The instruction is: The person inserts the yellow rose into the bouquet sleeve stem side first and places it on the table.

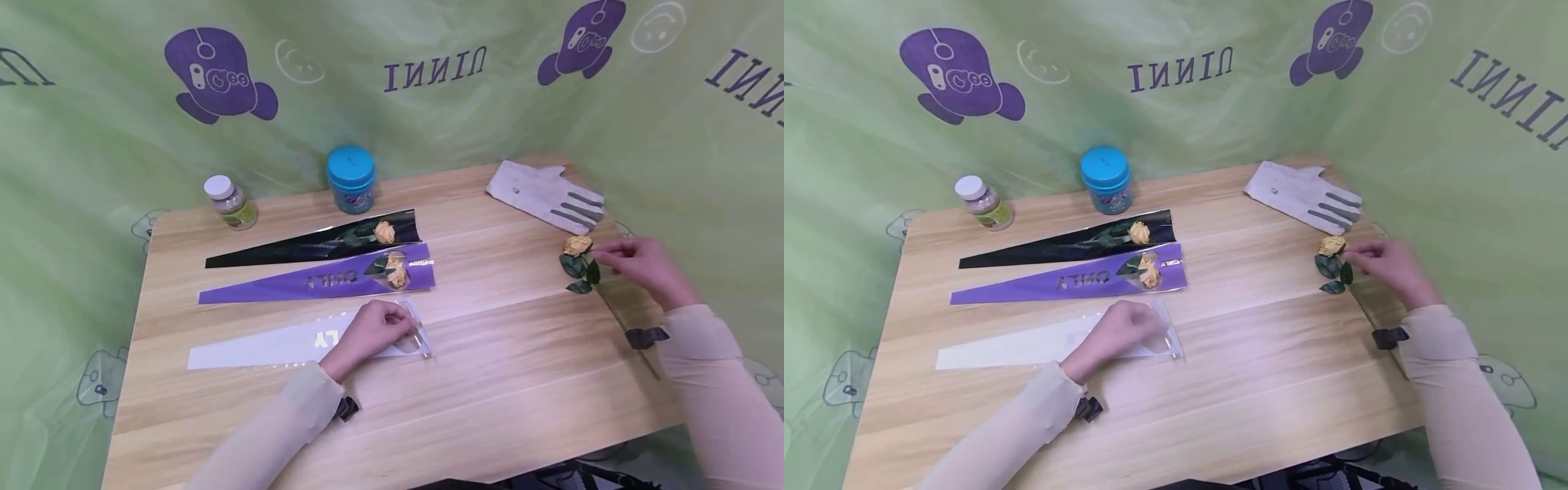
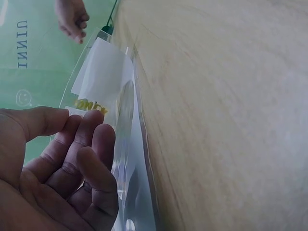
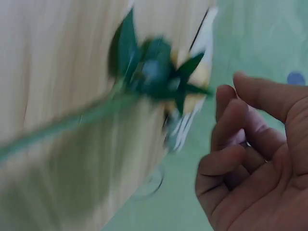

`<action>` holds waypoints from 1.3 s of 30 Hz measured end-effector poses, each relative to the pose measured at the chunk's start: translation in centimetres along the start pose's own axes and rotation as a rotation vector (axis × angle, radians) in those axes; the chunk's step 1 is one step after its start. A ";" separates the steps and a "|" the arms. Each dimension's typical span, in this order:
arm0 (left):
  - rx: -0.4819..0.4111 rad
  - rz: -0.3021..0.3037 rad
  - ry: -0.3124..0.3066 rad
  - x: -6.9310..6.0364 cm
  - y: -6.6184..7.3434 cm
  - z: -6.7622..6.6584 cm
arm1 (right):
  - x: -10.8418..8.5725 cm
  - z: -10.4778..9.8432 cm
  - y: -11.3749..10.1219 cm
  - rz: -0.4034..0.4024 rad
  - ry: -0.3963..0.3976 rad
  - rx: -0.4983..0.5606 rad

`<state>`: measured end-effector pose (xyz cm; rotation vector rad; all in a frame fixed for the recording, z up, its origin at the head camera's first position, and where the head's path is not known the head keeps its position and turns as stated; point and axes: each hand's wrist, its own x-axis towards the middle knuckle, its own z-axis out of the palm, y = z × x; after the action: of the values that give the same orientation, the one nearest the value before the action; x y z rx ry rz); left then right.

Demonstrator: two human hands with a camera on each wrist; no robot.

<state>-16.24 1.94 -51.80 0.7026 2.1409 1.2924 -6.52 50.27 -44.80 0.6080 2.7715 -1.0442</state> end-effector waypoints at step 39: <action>0.290 0.064 -0.010 1.1 0.9 -0.3 | -5.2 10.2 -13.1 -0.504 0.053 1.669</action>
<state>-17.14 2.86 -51.05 0.8978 2.3399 1.0157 -7.38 32.99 -43.24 -0.0802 1.3891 -3.2750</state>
